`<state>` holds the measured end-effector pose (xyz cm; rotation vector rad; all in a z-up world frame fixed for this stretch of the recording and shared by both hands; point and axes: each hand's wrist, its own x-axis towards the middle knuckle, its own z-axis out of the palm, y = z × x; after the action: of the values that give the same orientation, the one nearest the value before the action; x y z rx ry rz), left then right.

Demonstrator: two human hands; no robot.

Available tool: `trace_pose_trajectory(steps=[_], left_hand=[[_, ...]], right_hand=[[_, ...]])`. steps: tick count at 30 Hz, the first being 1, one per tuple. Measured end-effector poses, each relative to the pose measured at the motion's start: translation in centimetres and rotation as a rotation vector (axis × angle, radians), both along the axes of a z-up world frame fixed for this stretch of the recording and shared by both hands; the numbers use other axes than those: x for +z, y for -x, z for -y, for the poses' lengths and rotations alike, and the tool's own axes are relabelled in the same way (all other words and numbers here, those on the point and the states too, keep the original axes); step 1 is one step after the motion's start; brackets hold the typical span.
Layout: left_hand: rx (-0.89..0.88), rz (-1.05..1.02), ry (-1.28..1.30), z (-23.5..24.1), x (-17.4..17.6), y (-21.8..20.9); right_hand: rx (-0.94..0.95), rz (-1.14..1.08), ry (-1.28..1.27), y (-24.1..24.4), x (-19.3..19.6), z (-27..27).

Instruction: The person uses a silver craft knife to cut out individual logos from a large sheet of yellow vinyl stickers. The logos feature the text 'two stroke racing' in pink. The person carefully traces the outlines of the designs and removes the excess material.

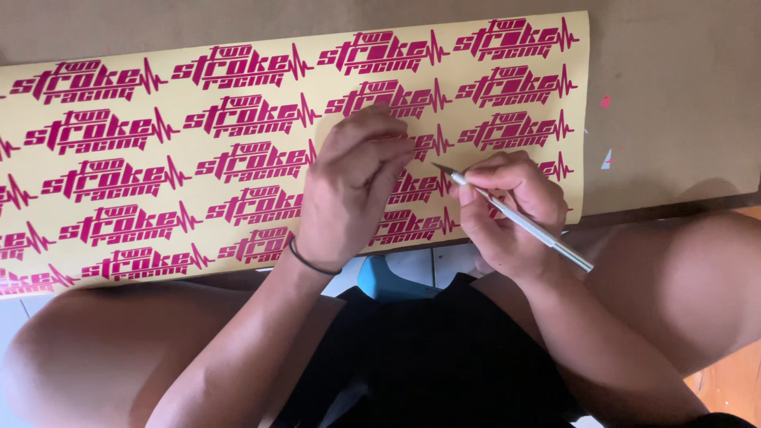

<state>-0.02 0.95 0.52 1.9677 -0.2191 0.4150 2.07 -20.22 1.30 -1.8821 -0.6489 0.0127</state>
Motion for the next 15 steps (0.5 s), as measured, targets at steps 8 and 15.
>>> trace_pose_trajectory(steps=[8, 15], left_hand=[[0.142, -0.065, 0.15, -2.5, 3.0, 0.9], [-0.005, -0.019, -0.227, -3.6, 2.2, 3.0]], right_hand=[[-0.003, 0.092, 0.094, 0.6, -0.4, -4.0], [0.078, 0.067, 0.029, 0.5, 0.0, -4.3]])
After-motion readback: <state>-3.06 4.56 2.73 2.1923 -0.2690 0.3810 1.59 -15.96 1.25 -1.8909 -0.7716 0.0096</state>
